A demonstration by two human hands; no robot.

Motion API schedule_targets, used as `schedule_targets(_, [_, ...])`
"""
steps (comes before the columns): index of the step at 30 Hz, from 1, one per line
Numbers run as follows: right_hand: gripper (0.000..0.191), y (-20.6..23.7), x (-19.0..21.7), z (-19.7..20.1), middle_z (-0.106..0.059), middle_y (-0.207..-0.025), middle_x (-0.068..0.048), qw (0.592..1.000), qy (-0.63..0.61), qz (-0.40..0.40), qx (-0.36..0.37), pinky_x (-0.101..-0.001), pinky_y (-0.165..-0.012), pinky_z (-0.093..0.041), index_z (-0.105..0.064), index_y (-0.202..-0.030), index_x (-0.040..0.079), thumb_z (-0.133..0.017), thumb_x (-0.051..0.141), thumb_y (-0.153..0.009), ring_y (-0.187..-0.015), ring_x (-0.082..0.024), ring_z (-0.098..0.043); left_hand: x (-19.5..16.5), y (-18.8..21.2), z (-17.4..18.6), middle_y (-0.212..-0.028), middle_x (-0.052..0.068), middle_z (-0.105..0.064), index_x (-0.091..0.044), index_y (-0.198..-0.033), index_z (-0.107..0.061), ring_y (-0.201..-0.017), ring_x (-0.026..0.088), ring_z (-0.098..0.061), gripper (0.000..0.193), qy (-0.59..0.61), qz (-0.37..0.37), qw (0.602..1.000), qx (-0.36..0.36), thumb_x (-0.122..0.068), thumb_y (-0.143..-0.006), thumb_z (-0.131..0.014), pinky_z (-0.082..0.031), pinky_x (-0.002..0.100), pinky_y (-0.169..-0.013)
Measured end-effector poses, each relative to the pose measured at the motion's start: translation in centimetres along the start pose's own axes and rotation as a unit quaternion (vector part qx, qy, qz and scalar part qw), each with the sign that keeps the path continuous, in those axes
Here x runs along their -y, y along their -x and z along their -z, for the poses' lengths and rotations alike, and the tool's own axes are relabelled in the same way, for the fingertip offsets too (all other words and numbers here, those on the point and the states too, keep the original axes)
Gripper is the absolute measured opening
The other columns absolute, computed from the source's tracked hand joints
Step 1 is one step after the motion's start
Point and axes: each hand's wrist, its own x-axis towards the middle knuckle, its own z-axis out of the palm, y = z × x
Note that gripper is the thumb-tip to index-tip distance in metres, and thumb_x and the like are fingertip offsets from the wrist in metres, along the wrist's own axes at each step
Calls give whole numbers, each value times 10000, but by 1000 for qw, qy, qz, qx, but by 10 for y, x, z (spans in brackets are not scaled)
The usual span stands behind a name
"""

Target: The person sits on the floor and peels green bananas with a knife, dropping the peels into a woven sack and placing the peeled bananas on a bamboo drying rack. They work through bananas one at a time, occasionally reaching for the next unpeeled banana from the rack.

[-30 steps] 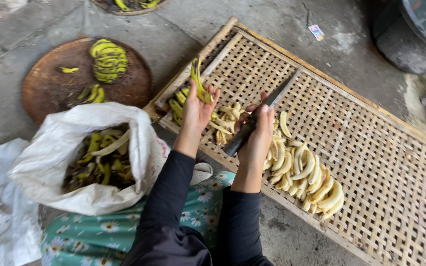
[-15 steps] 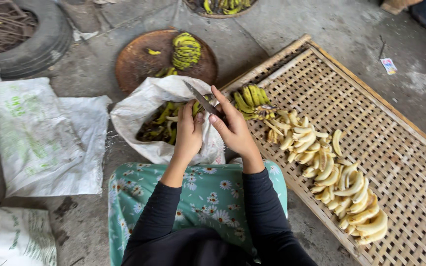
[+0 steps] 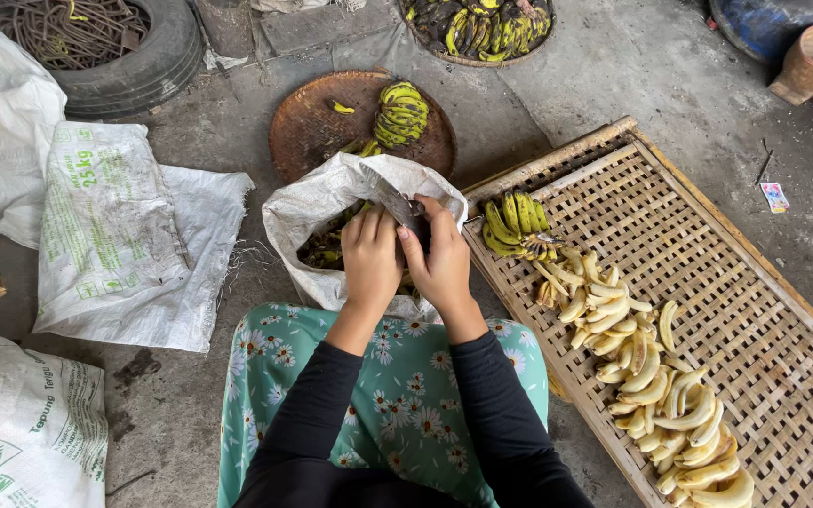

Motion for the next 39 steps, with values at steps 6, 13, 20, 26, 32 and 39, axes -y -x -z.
schedule_targets(6, [353, -7, -5, -12, -580, -878, -70, 862, -458, -208, 60, -289, -551, -453, -561, -1292, 30, -496, 328, -1114, -683, -139, -527, 12, -3, 0, -1286, 126, -688, -38, -1255, -677, -1222, 350, -669, 355, 103, 12, 993, -50, 95, -933, -607, -553, 449, -1066])
schedule_targets(13, [403, -15, -32, -23, -587, -831, -71, 693, -619, -366, 50, -273, -439, -420, -529, -1072, 44, -415, 430, -1100, -621, -151, -524, 29, 8, -1, -1343, 136, -673, -46, -1254, -619, -1296, 294, -659, 349, 355, 107, 927, -66, 118, -963, -519, -540, 422, -1129])
schedule_targets(20, [328, -2, -82, -43, -560, -792, -89, 603, -643, -469, 60, -272, -457, -395, -480, -1065, 98, -398, 414, -1100, -631, -166, -495, 73, -8, 11, -1479, 95, -563, -107, -1401, -471, -1395, 204, -571, 339, 645, 189, 673, -310, -42, -1093, -597, -488, 431, -1241])
schedule_targets(26, [303, -8, -56, -46, -600, -802, -99, 706, -518, -476, 91, -267, -437, -381, -486, -1163, 113, -454, 399, -1067, -592, -135, -487, 85, -8, 5, -1404, 209, -566, -50, -1413, -465, -1286, 300, -602, 379, 775, 291, 488, -276, -171, -1090, -621, -506, 430, -1128])
schedule_targets(32, [313, -12, -21, -34, -634, -907, -32, 910, -333, -207, 135, -257, -547, -408, -615, -1277, 48, -685, 192, -1007, -654, -110, -506, 45, 29, -28, -1248, 62, -620, -77, -1423, -472, -1207, 189, -637, 481, 699, 377, 591, -146, -62, -978, -654, -533, 349, -1062])
schedule_targets(39, [162, -8, -9, -27, -695, -1004, -189, 991, -115, -8, 69, -391, -795, -539, -656, -1140, -9, -647, 81, -1006, -901, -345, -688, 18, 33, -35, -1250, 106, -656, 21, -1381, -565, -1099, 124, -603, 322, 543, 414, 713, -158, -112, -1092, -517, -513, 278, -963])
